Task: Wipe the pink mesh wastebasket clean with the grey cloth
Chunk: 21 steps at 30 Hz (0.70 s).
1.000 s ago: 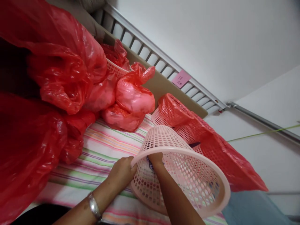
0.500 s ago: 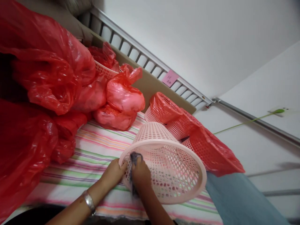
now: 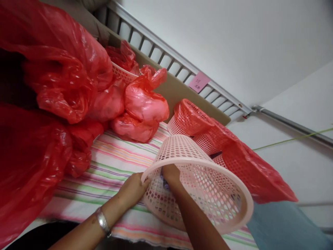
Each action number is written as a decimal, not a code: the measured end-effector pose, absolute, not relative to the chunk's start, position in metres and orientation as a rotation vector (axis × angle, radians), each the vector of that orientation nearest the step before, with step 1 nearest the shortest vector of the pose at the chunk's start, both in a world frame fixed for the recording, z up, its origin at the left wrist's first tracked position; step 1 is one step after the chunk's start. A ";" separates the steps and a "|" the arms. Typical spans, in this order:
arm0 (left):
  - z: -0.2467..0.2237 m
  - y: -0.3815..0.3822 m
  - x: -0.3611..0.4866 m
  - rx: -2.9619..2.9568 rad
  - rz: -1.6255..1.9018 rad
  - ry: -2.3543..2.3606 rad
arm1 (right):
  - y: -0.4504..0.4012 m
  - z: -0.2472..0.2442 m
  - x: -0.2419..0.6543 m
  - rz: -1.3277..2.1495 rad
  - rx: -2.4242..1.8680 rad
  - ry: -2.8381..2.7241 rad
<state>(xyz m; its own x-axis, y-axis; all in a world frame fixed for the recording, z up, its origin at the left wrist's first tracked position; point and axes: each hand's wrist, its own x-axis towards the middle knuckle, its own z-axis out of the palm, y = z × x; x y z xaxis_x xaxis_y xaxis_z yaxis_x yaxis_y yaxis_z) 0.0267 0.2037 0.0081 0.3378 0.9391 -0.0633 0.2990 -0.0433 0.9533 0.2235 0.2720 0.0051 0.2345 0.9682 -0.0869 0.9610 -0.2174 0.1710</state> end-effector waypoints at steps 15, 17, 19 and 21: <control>0.003 0.204 0.032 1.417 0.880 1.115 | 0.236 0.004 0.199 0.006 2.394 1.864; 0.001 0.204 0.032 1.401 0.886 1.107 | 0.202 0.003 0.182 -0.020 2.385 1.962; -0.002 0.202 0.032 1.387 0.887 1.116 | 0.170 0.004 0.169 -0.067 2.338 2.059; -0.002 0.202 0.031 1.400 0.903 1.121 | 0.143 0.006 0.163 -0.089 2.260 2.126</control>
